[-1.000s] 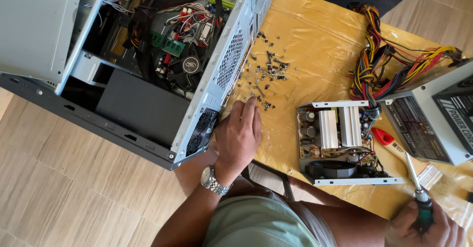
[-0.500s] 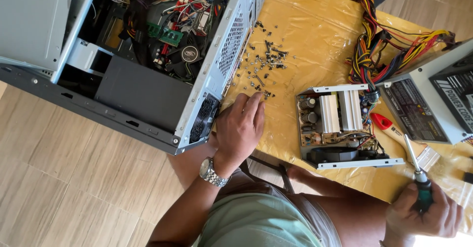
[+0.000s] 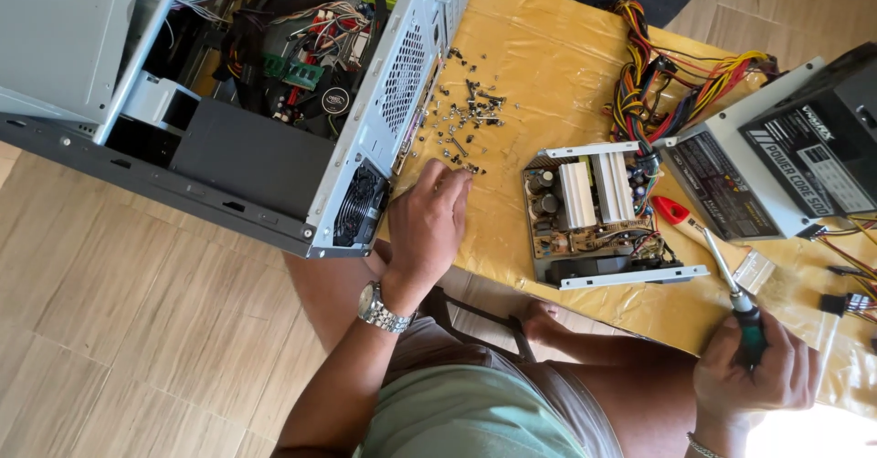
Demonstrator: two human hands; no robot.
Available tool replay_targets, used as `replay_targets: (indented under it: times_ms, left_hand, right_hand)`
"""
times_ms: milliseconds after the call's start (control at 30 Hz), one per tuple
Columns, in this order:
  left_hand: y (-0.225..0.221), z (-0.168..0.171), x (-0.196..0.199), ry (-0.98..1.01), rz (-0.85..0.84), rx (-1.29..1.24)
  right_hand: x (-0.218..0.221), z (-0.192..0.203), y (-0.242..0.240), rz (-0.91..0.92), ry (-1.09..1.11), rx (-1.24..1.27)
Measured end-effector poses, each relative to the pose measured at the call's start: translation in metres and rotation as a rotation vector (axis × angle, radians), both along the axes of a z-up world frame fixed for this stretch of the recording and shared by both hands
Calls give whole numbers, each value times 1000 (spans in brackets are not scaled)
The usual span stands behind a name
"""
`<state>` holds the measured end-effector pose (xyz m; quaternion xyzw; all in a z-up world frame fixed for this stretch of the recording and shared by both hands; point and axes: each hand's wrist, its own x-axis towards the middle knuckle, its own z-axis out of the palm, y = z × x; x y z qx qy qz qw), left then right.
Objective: Using a screwdriver to remove screws from a computer power supply unit and case for disassembly.
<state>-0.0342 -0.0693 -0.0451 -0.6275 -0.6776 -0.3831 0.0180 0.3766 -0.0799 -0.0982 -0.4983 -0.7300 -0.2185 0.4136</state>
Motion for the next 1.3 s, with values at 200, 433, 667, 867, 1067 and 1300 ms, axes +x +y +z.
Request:
replay_targets:
  times_ms: [200,433,667,867,1067,1300]
  left_hand:
    - [-29,51,7,-1283,-400,-103]
    - [-47,65,30,-1388,-637,-56]
    - [-54,80,59,-1564,-765,-134]
    - [-41,67,35,-235,-249,192]
    - [-30,23,15,9,-46,21]
    - [-5,16,3,28,23,34]
  right_hand:
    - [12,-3,-25,36,509,-264]
    - [-57,90,-86,-124,859,-695]
    - [-70,119,-97,287,446,-659]
    - [-87,122,-94,298,456,-595]
    - [-75,83,-88,252,364,-443]
    - [-51,51,-46,93,523,-394]
